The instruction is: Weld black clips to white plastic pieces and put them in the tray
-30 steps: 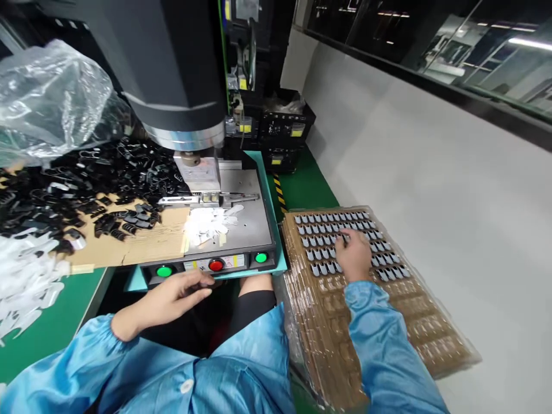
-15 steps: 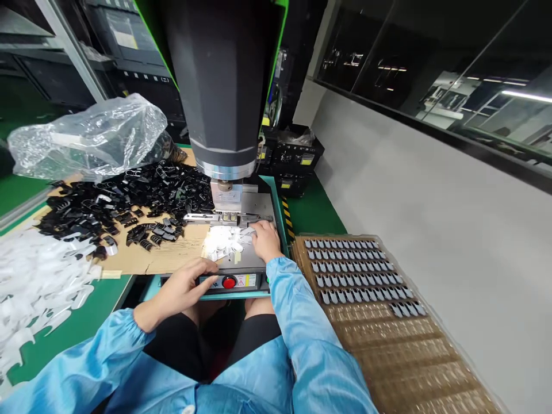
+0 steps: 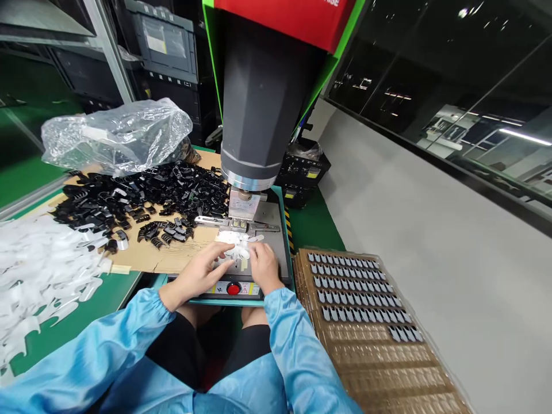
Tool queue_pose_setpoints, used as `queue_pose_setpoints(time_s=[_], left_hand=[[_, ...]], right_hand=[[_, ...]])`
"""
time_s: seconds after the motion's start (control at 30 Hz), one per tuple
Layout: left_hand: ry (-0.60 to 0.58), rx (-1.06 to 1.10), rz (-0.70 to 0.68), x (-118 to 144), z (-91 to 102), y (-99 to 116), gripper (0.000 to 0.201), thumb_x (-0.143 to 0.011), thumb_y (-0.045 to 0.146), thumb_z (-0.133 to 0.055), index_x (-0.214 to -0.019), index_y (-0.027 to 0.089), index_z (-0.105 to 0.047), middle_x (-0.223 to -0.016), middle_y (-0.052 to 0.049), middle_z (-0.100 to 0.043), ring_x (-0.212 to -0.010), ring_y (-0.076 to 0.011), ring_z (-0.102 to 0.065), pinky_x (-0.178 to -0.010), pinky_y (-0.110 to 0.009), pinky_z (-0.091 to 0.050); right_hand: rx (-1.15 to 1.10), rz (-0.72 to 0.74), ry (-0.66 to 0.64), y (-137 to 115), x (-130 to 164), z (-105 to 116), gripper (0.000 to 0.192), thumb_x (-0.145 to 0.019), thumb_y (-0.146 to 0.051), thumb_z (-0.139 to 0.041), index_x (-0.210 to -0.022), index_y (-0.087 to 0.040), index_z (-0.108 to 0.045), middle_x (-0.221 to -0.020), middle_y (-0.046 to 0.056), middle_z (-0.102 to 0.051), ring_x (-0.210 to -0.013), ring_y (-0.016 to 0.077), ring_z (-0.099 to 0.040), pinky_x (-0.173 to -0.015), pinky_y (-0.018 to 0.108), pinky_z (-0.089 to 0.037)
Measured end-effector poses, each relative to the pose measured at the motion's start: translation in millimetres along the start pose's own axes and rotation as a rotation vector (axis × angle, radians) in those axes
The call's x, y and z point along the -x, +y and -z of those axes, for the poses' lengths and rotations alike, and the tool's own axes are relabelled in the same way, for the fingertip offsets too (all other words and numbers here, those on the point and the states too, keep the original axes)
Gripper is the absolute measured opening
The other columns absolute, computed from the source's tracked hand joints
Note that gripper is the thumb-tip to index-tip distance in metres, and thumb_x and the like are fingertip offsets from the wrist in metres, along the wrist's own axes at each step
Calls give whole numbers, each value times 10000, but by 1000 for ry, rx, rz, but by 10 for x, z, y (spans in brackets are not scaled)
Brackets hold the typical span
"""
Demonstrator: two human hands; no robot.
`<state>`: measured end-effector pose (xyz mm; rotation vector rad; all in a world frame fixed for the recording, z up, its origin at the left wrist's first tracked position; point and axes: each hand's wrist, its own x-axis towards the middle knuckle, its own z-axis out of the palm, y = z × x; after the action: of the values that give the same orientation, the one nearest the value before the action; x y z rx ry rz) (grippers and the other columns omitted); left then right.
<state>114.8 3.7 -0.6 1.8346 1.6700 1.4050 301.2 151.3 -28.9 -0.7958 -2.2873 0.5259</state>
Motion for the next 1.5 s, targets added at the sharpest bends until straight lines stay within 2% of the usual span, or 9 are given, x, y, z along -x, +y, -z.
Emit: queue_pose_setpoints(time_s=[0.07,0.23,0.37,0.57,0.83,1.0,1.1,1.23,1.5], left_hand=[[21,47,-6,-88,-28,6,372,-1065,367,-593,-1416,249,-632,-1288,-116,-694,-1080,-225,-695,-1004,-424,-588],[0,128,-18,-132,-39,-49,251,-1079,366,-578,-1173,253,-782,-1149,-82,-778,-1106,-223,-717,-1015,-401,-585],[80,177,64,-111,-15,-245,237,-1036,402,-656,-1100,235,-813,-1077,-72,-794,-1018,-214,-744,-929,-373,-619],[221,-18,65,-378,100,-568,240,-1042,338,-621,-1164,243,-805,-1140,-62,-799,-1078,-217,-740,-994,-383,-611],[90,-267,-54,-878,-62,-830,200,-1036,190,-575,-1078,208,-770,-1101,-80,-775,-1026,-209,-722,-961,-346,-582],[-21,-447,-97,-924,-151,-877,223,-1043,198,-562,-1071,213,-783,-1116,-97,-773,-1053,-245,-682,-973,-392,-540],[-59,-519,-101,-921,-154,-850,279,-1077,274,-521,-1170,218,-778,-1191,-103,-776,-1098,-263,-658,-1013,-428,-511],[-91,-562,-84,-898,-156,-806,350,-1087,294,-476,-1330,239,-722,-1339,-92,-743,-1192,-272,-621,-1078,-455,-474],[-89,-603,-72,-839,-169,-723,407,-1067,271,-468,-1419,194,-656,-1423,-115,-698,-1294,-306,-570,-1113,-486,-459]], right_hand=[[-72,26,-48,-199,77,-24,205,-1073,-302,-479,-1133,-275,-673,-1111,75,-752,-1059,270,-681,-947,415,-532],[-186,-40,-94,-439,104,-43,161,-1047,-385,-555,-989,-260,-640,-885,31,-721,-814,227,-683,-758,343,-514],[-275,-121,-83,-411,44,-49,219,-1066,-427,-520,-998,-251,-632,-815,6,-710,-722,196,-669,-706,308,-489],[-91,-124,14,-172,-93,-132,262,-1053,-327,-406,-1128,-204,-625,-1018,89,-720,-907,247,-687,-818,363,-524],[50,-48,71,87,-435,-153,338,-1040,-233,-423,-1241,-202,-693,-1171,125,-739,-1084,261,-690,-995,380,-530],[216,-142,52,134,-550,-174,221,-1052,-290,-485,-1127,-196,-670,-989,93,-725,-890,250,-666,-833,339,-517],[272,-81,82,116,-601,-223,268,-1083,-295,-442,-1096,-206,-694,-1063,104,-696,-973,245,-649,-889,332,-505],[307,-21,89,79,-667,-316,371,-1104,-264,-386,-1241,-202,-725,-1145,122,-659,-1050,241,-629,-960,339,-500],[593,-41,-161,-196,-694,-340,517,-1025,-173,-480,-1531,-208,-583,-1279,162,-598,-1140,294,-527,-929,399,-461]])
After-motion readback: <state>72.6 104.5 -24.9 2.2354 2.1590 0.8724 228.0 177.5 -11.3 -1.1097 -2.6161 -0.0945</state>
